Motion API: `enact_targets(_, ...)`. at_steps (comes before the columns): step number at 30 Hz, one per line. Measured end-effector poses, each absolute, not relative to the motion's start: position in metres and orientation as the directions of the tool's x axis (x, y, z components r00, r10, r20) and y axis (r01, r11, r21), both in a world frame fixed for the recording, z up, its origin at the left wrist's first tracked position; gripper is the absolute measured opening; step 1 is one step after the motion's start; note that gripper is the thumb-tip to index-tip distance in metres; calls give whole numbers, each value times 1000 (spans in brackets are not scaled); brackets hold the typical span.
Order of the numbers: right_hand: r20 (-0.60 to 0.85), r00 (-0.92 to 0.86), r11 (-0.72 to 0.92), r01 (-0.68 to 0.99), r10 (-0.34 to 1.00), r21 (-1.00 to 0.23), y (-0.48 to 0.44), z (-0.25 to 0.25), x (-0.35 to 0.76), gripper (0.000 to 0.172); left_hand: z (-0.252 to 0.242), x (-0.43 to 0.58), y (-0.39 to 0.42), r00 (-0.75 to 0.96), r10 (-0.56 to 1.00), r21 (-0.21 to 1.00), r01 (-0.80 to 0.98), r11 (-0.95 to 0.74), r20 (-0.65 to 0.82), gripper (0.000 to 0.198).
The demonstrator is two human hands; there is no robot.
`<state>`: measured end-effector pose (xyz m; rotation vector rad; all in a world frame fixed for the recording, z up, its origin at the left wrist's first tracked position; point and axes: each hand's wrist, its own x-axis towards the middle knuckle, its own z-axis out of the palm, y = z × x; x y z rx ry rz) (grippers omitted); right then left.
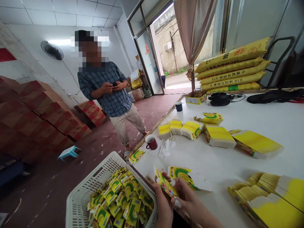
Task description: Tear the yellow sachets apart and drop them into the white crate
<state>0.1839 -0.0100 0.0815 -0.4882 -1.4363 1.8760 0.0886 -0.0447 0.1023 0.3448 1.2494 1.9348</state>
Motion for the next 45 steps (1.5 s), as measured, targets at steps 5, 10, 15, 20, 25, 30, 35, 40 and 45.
enact_targets(5, 153, -730, -269, -427, 666, -864, 3, 107, 196, 50, 106, 98, -53, -557, 807, 792, -576, -204, -198, 55)
enact_targets(10, 150, -634, -183, -428, 758, -885, 1, 100, 192, 46, 90, 88, -60, -688, 717, 919, -346, -191, -110, 50)
enact_targets(15, 182, -470, 38, -299, 864, -954, -1, 79, 188, 40, 91, 78, -64, -702, 710, 937, -285, -202, -61, 48)
enact_targets(20, 205, -490, 186, -88, 847, -979, -4, 65, 192, 30, 104, 74, -57, -685, 724, 902, -359, -240, -80, 42)
enact_targets(25, 332, -438, 377, 18, 835, -926, 5, 68, 202, 21, 108, 62, -58, -693, 712, 920, -343, -190, -111, 52)
enact_targets(30, 617, -449, 747, 207, 646, -631, 20, 89, 223, 29, 146, 42, -82, -586, 756, 955, 212, -205, 293, 65)
enact_targets(35, 729, -582, 927, 134, 359, -349, 6, 96, 222, 18, 168, 48, -82, -139, 989, 811, 574, 117, -44, 96)
enact_targets(40, 639, -194, 666, 268, 745, -696, 4, 52, 219, 52, 145, 58, -78, -199, 978, 783, 599, 168, -57, 70)
enact_targets(45, 107, -430, 96, -48, 896, -994, -1, 44, 210, 53, 125, 73, -87, -78, 997, 796, 602, 64, -21, 81)
